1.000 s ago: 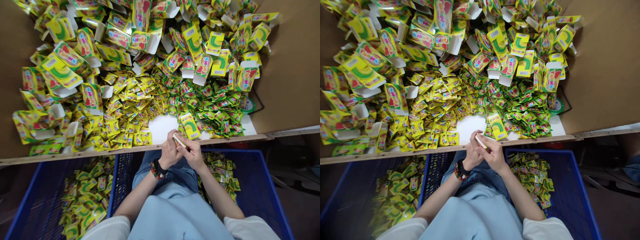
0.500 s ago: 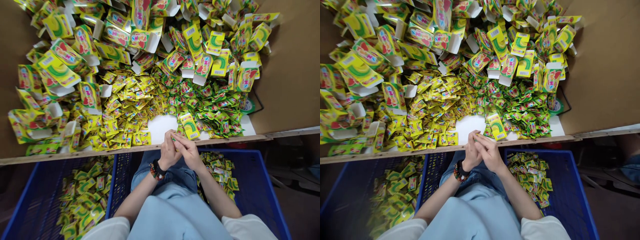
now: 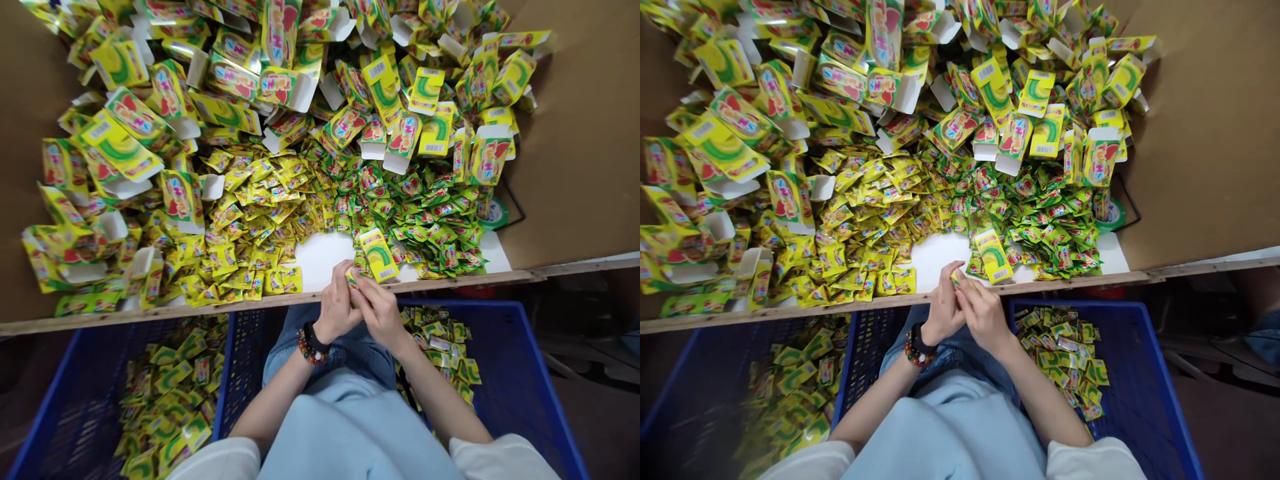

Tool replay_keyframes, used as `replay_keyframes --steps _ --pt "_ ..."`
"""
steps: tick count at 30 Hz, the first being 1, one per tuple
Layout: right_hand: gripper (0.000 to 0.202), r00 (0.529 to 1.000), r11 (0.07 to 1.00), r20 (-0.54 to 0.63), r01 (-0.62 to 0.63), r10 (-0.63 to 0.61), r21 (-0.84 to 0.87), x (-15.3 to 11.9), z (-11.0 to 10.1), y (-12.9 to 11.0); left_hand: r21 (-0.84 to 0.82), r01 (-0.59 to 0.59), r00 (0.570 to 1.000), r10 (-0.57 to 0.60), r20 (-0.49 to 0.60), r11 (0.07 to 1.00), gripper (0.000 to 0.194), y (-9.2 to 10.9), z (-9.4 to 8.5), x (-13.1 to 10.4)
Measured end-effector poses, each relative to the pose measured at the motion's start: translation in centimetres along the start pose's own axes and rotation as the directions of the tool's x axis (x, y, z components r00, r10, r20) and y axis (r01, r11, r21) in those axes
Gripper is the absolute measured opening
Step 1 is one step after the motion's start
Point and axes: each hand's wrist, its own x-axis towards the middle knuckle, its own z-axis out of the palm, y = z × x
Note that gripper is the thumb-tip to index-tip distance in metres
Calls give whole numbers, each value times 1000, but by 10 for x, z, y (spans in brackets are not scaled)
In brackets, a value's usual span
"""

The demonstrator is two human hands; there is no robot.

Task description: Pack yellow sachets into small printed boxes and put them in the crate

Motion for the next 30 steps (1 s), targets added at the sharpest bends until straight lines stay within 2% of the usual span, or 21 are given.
replay_keyframes --steps 2,3,5,6,7,8,10,12,15,17,18,20,22,23,24,26,28,30 --pt "36 993 991 13 -115 116 -75 -18 -31 8 96 -57 991 45 127 994 74 1 -19 7" --pt "34 982 966 7 -186 190 -182 -28 -49 15 179 -53 988 25 151 982 73 -1 -31 13" --pt "30 930 821 15 -317 368 -474 -41 -81 31 403 46 991 -91 95 914 53 -8 -56 30" --pt "28 917 760 15 -320 398 -566 -42 -92 40 519 114 988 -153 34 847 43 -14 -68 42" --pt "30 923 744 42 -280 382 -606 -38 -97 48 618 161 978 -207 3 769 37 -20 -78 54" --pt "32 939 760 78 -219 334 -611 -29 -98 55 695 183 968 -250 -5 695 34 -27 -85 68" --pt "39 977 793 63 -127 203 -595 1 -86 66 793 160 948 -314 42 588 33 -39 -92 95" --pt "43 991 738 -19 -113 134 -665 38 -67 76 846 116 930 -356 91 520 33 -47 -92 114" --pt "33 991 612 -55 -119 122 -782 79 -48 88 883 62 918 -373 133 466 33 -54 -89 123" --pt "28 993 612 -61 -112 103 -783 89 -45 94 885 40 924 -355 144 463 31 -58 -88 119" --pt "26 993 646 -91 -118 75 -754 89 -46 97 884 35 929 -341 143 466 30 -60 -88 116" --pt "22 970 767 -241 -152 -4 -624 84 -47 97 879 37 936 -324 135 475 28 -64 -89 111" --pt "20 904 910 -428 -167 -13 -380 76 -44 90 870 52 937 -325 127 491 26 -67 -89 110" --pt "19 883 960 -469 -159 34 -230 73 -41 85 859 66 937 -328 122 508 24 -67 -90 111" --pt "19 891 986 -444 -149 100 -77 71 -36 78 840 81 937 -329 120 537 21 -66 -91 112" --pt "17 956 973 -221 -154 190 173 69 -22 62 759 123 943 -314 112 639 14 -61 -92 111" --pt "14 986 943 18 -164 166 290 71 -7 47 583 169 949 -290 122 795 9 -50 -93 106" --pt "13 986 940 120 -147 115 309 74 6 34 297 224 945 -282 166 928 13 -37 -92 97"
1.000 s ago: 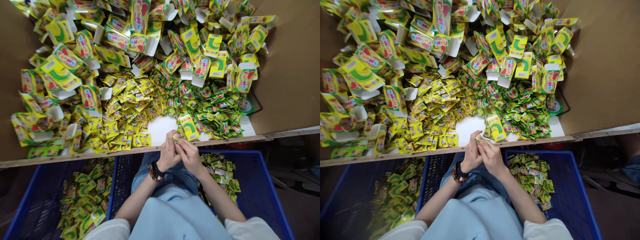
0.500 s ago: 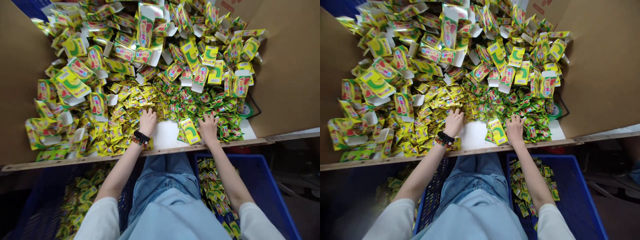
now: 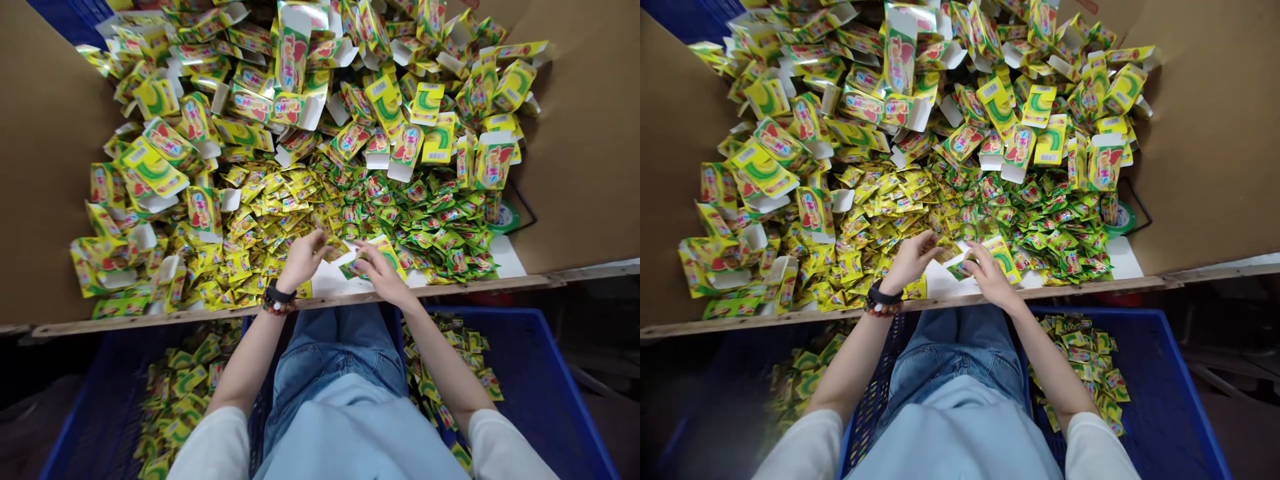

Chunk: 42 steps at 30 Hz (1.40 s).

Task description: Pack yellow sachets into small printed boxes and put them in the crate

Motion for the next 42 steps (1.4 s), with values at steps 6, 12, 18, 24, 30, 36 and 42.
replay_keyframes --steps 6,12,18,24,30,36,42 --pt "15 999 999 -38 2 -1 33 1 16 -14 -631 142 972 13 235 762 38 26 8 -32" --pt "37 937 930 -250 -156 246 332 -28 10 -6 -770 178 982 -67 174 613 47 36 40 -40" --pt "38 768 960 -577 -251 277 126 -57 -43 25 -253 165 986 -153 69 953 42 45 75 -20" --pt "40 878 877 -228 -329 420 349 -48 -59 45 -58 160 982 -153 111 985 22 62 106 3" --pt "36 871 828 -310 -173 382 534 -49 -47 37 -349 -37 996 5 -94 936 11 62 99 -21" --pt "29 836 867 -478 5 269 498 -55 -48 -7 -155 -129 989 115 -97 979 59 44 81 -51" --pt "12 930 999 -366 16 -2 37 -49 -42 -39 -14 -212 976 211 -46 977 55 46 74 -63"
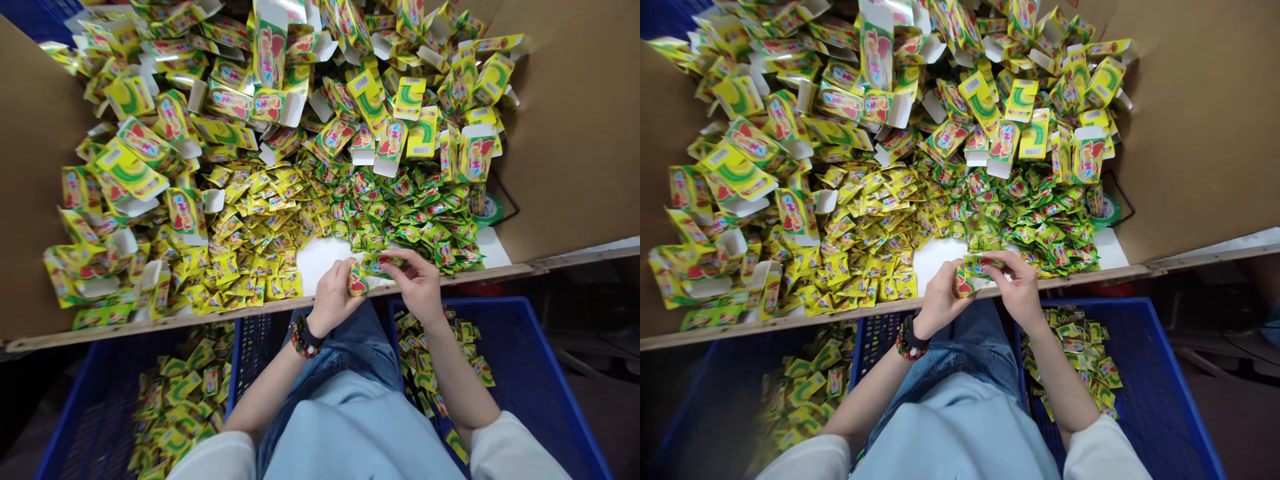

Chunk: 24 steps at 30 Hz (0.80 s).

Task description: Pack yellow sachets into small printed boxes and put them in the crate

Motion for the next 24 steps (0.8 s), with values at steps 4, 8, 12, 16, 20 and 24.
replay_keyframes --steps 4,8,12,16,20,24 --pt "13 968 969 248 91 -32 -228 4 -3 -5 -4 27 995 -27 -100 1000 48 2 6 -6" --pt "22 949 844 314 174 -6 -508 3 0 -12 -7 68 991 -68 -112 998 47 3 22 -13" --pt "28 936 732 352 228 18 -642 -1 10 -17 -36 66 993 -69 -95 997 47 2 39 -18" --pt "27 957 756 279 237 -75 -610 -7 25 -9 -173 84 980 -113 -161 981 52 0 43 -20" --pt "17 959 791 108 279 -263 -544 -15 41 8 -244 95 967 -147 -206 965 54 -2 40 -21" --pt "19 962 821 157 271 -222 -503 -20 47 15 -256 95 962 -155 -226 962 50 -3 41 -22"
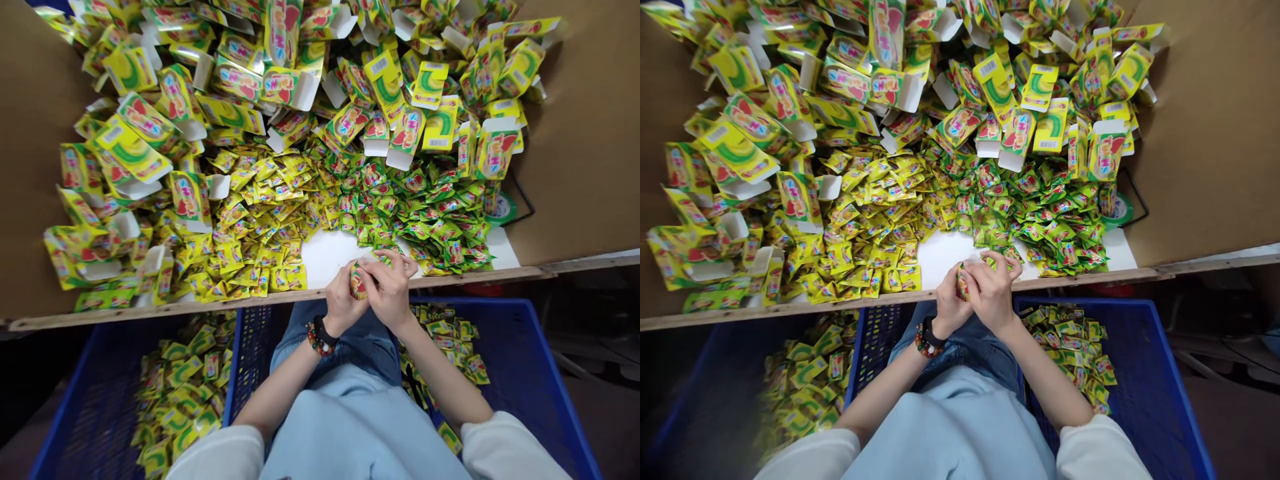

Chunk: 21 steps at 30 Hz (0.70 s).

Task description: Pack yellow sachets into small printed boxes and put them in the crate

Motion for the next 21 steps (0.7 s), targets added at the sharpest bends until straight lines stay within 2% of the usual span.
replay_keyframes --steps 3,5,7,9,10,11,12,14,16,18,21 --pt "26 988 999 152 1 -9 51 -1 -6 -3 22 22 1000 -23 5 999 47 -1 0 -1" --pt "31 979 997 203 9 -25 81 -3 -12 -4 41 19 1000 -20 9 999 50 -2 -1 -3" --pt "38 992 992 130 -11 -5 128 -7 -15 -4 50 9 1000 -8 -21 999 59 -3 -3 -5" --pt "53 996 968 -1 -90 93 233 -10 -12 -1 49 -20 999 22 -48 999 63 -5 -4 -6" --pt "61 986 934 -18 -150 164 323 -11 -8 0 44 -45 998 46 -45 998 60 -7 -5 -7" --pt "66 972 875 22 -220 234 430 -12 -3 2 38 -70 997 71 -23 997 55 -9 -5 -7" --pt "68 952 791 111 -299 285 534 -13 2 4 30 -91 996 90 11 995 48 -10 -5 -7" --pt "63 898 607 299 -438 322 663 -15 13 5 20 -95 992 93 80 995 42 -13 -5 -6" --pt "55 871 515 359 -489 336 704 -18 19 5 27 -65 992 62 113 997 46 -14 -6 -5" --pt "48 885 539 323 -462 336 704 -22 20 5 46 -55 992 50 116 997 54 -14 -7 -4" --pt "40 934 663 266 -357 239 658 -25 14 6 77 -96 990 88 106 992 63 -15 -7 -6"
